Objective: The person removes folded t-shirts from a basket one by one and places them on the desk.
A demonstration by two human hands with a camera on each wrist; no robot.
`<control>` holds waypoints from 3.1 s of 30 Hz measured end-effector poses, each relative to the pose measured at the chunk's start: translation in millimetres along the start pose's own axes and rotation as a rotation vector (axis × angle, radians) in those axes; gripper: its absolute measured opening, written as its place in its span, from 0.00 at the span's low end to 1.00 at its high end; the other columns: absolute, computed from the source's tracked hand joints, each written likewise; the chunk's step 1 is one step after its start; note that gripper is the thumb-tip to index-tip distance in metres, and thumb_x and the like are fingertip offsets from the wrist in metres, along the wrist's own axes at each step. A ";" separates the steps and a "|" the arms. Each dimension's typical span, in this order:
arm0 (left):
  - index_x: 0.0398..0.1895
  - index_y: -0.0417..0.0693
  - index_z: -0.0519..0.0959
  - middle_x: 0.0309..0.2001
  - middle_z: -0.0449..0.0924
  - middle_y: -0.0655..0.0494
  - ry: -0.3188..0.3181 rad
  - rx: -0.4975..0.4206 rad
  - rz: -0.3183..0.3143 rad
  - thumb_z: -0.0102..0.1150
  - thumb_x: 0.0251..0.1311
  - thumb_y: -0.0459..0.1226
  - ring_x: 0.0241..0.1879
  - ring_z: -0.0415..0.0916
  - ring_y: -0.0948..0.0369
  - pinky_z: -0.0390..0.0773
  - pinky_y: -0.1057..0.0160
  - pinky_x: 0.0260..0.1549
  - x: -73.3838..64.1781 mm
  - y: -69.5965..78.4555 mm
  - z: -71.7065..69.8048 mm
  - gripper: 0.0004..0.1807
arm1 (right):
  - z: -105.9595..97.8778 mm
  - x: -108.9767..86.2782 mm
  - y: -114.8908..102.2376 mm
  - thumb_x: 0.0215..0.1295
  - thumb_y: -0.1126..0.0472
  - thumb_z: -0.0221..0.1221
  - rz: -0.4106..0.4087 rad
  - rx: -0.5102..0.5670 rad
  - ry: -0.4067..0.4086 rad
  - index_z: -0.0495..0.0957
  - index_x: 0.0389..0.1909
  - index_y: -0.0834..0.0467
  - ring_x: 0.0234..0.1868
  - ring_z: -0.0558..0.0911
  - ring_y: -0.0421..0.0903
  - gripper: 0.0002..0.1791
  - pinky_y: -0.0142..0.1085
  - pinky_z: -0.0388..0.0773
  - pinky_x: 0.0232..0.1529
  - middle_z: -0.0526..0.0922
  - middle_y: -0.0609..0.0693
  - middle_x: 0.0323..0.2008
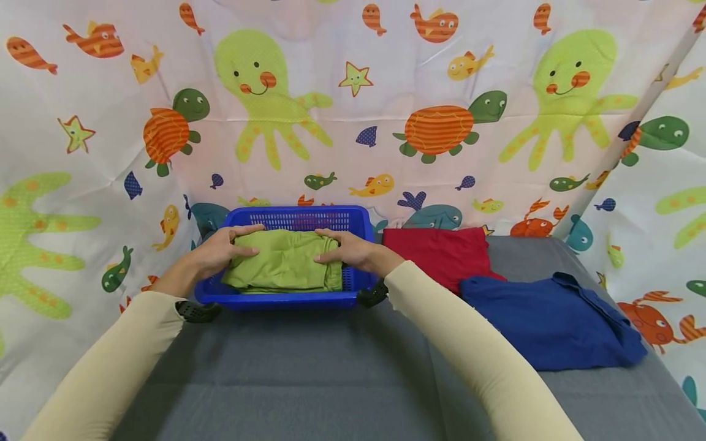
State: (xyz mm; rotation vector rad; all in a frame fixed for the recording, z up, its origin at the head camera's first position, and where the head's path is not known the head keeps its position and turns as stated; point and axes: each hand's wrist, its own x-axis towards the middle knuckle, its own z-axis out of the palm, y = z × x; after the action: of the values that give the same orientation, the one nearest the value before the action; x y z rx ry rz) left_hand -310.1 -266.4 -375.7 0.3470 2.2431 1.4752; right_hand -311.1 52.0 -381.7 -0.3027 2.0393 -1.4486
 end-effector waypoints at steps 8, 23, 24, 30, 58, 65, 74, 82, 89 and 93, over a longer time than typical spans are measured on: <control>0.81 0.50 0.54 0.83 0.37 0.46 0.015 0.067 0.011 0.59 0.71 0.38 0.78 0.51 0.44 0.70 0.54 0.70 -13.3 18.0 0.4 0.39 | -9.6 -15.6 -9.7 0.67 0.54 0.66 -0.018 -0.030 0.019 0.60 0.78 0.41 0.73 0.67 0.50 0.41 0.50 0.64 0.76 0.54 0.52 0.79; 0.81 0.53 0.56 0.82 0.45 0.47 0.010 0.094 -0.009 0.62 0.69 0.43 0.70 0.65 0.55 0.73 0.64 0.62 -27.3 49.4 -0.5 0.40 | -25.7 -45.4 -36.4 0.68 0.56 0.65 -0.073 -0.065 0.040 0.60 0.78 0.40 0.60 0.78 0.48 0.40 0.46 0.72 0.69 0.65 0.52 0.72; 0.81 0.53 0.56 0.82 0.47 0.46 0.014 0.099 -0.005 0.62 0.69 0.43 0.66 0.69 0.58 0.75 0.69 0.57 -27.7 51.6 0.0 0.40 | -26.7 -47.1 -37.7 0.68 0.56 0.65 -0.081 -0.063 0.037 0.60 0.78 0.40 0.59 0.78 0.49 0.40 0.46 0.72 0.69 0.65 0.53 0.72; 0.80 0.52 0.56 0.73 0.64 0.43 0.015 0.046 -0.001 0.62 0.69 0.42 0.45 0.81 0.71 0.81 0.71 0.45 -29.4 63.2 4.5 0.40 | -34.4 -57.1 -40.0 0.69 0.56 0.64 -0.113 -0.085 0.034 0.58 0.79 0.40 0.60 0.77 0.47 0.40 0.43 0.74 0.67 0.58 0.51 0.77; 0.80 0.53 0.58 0.80 0.52 0.46 0.072 -0.002 0.094 0.62 0.69 0.37 0.65 0.67 0.51 0.76 0.75 0.48 -34.8 99.5 71.3 0.38 | -67.8 -129.1 -15.9 0.69 0.62 0.64 -0.270 -0.137 0.121 0.59 0.79 0.48 0.59 0.74 0.51 0.40 0.33 0.81 0.49 0.64 0.55 0.70; 0.80 0.53 0.59 0.75 0.60 0.43 0.016 -0.035 0.093 0.63 0.67 0.35 0.57 0.75 0.57 0.81 0.71 0.46 -33.1 101.5 92.1 0.39 | -77.2 -154.0 -4.4 0.69 0.62 0.64 -0.224 -0.101 0.115 0.58 0.79 0.44 0.57 0.75 0.51 0.41 0.33 0.82 0.48 0.66 0.55 0.70; 0.78 0.53 0.61 0.74 0.61 0.45 -0.014 -0.049 0.091 0.65 0.65 0.34 0.57 0.76 0.56 0.82 0.68 0.46 -26.3 104.8 113.6 0.40 | -89.5 -174.8 7.0 0.68 0.62 0.65 -0.208 -0.110 0.112 0.56 0.80 0.46 0.52 0.78 0.51 0.43 0.34 0.84 0.45 0.69 0.58 0.63; 0.78 0.53 0.62 0.77 0.59 0.49 -0.064 -0.081 0.123 0.66 0.64 0.33 0.59 0.76 0.53 0.83 0.64 0.48 -22.3 105.4 136.0 0.40 | -97.9 -194.5 24.3 0.67 0.61 0.65 -0.190 -0.167 0.137 0.56 0.80 0.48 0.48 0.81 0.49 0.44 0.36 0.86 0.44 0.70 0.61 0.60; 0.78 0.54 0.63 0.72 0.67 0.44 -0.078 -0.101 0.102 0.66 0.63 0.31 0.58 0.78 0.53 0.84 0.60 0.49 -16.7 104.5 154.5 0.40 | -103.0 -207.0 42.5 0.68 0.60 0.65 -0.202 -0.159 0.141 0.56 0.80 0.47 0.51 0.81 0.48 0.43 0.37 0.86 0.46 0.67 0.59 0.64; 0.79 0.53 0.60 0.73 0.66 0.42 -0.093 -0.111 0.091 0.66 0.64 0.31 0.61 0.76 0.51 0.84 0.60 0.51 -12.0 100.0 164.8 0.41 | -105.5 -210.5 54.3 0.68 0.60 0.64 -0.201 -0.173 0.144 0.56 0.80 0.50 0.56 0.77 0.50 0.43 0.36 0.85 0.49 0.65 0.60 0.67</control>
State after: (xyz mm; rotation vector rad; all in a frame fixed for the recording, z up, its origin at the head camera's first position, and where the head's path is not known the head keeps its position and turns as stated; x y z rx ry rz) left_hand -222.9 -98.3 -337.8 0.4789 2.0881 1.5885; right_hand -199.8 261.5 -336.0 -0.5002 2.3128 -1.4493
